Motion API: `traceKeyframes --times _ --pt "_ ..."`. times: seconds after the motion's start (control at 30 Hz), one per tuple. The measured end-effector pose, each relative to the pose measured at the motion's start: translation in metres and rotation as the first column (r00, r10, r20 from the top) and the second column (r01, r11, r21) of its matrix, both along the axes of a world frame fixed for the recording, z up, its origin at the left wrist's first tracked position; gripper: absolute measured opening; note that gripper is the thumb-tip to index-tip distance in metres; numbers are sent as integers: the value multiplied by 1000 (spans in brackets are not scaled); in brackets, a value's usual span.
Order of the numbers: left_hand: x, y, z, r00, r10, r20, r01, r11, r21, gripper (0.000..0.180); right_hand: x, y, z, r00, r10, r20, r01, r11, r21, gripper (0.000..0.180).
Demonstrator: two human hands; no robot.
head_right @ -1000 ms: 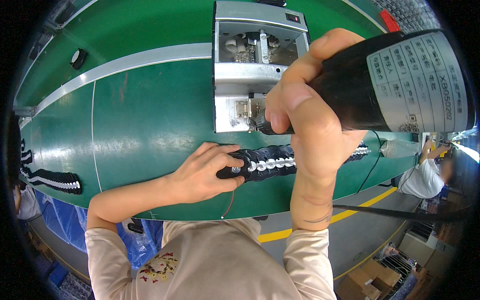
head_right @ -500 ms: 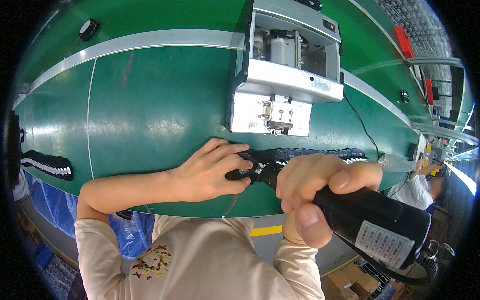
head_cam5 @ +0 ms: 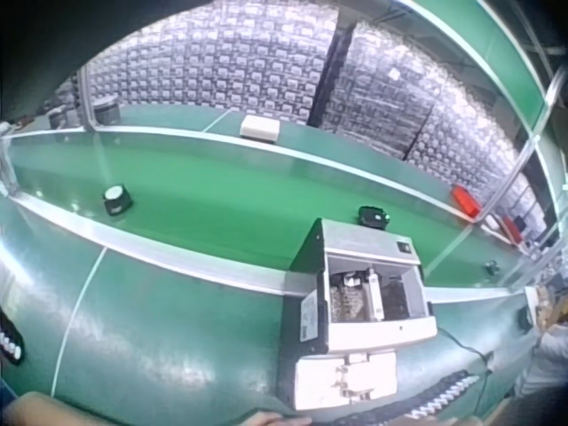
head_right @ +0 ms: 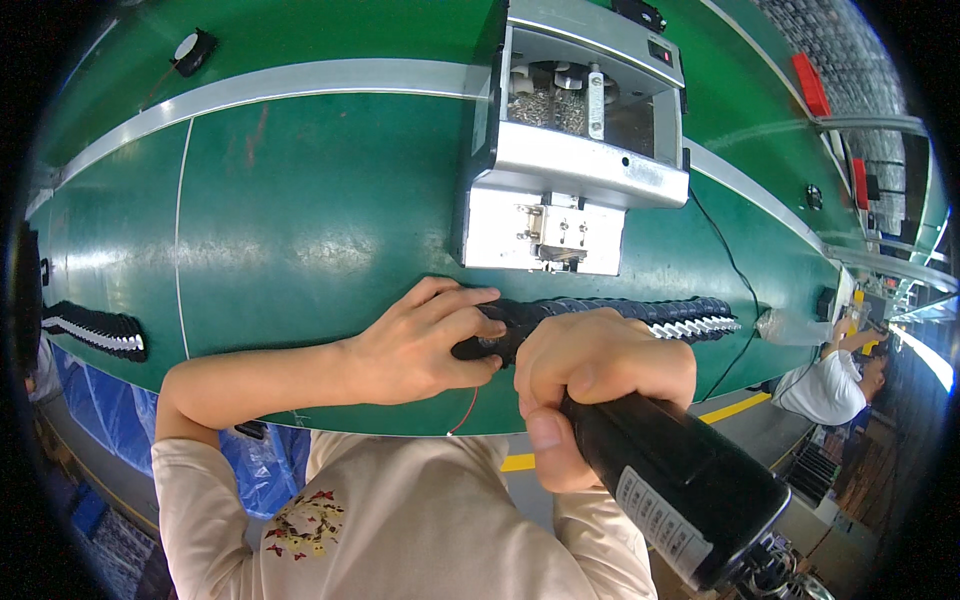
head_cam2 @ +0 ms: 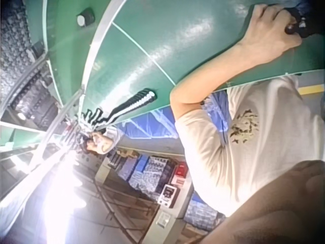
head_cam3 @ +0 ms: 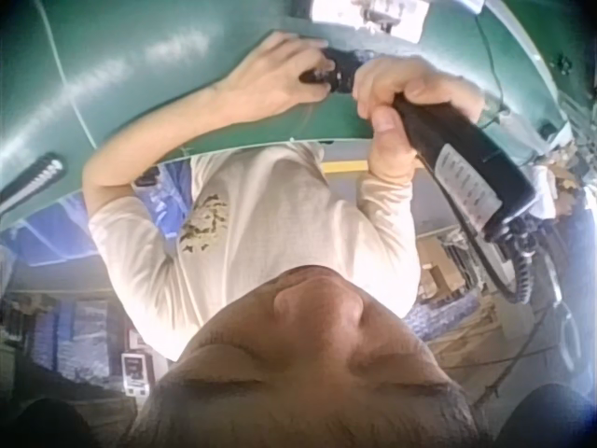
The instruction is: Manually assemble and test LED lighting components on a production line using an electric screwdriver.
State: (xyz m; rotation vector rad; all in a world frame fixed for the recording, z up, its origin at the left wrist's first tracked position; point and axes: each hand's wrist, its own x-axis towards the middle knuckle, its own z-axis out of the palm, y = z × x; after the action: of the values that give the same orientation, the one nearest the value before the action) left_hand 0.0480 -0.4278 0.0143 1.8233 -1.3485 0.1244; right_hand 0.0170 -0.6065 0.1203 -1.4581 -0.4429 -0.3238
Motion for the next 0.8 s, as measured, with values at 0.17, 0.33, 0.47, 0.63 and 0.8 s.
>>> traceKeyframes --times 0.17,0.33,0.47,0.63,0.8 --pt "0 2 -1 1000 -6 2 6 1000 17 11 1 -1 1 999 40 -24 -41 999 -32 44" --pt "1 2 0 999 -35 4 35 999 34 14 6 -16 32 997 -29 68 16 983 182 45" --pt "0 0 -1 999 -49 1 49 998 34 16 25 -29 47 985 -107 133 77 974 214 54" --pt "0 1 -2 999 -38 6 38 998 42 15 42 -26 43 989 -118 93 100 978 181 54" --pt "0 0 -1 999 -45 0 45 998 46 15 53 -20 36 982 -180 50 172 976 132 51"
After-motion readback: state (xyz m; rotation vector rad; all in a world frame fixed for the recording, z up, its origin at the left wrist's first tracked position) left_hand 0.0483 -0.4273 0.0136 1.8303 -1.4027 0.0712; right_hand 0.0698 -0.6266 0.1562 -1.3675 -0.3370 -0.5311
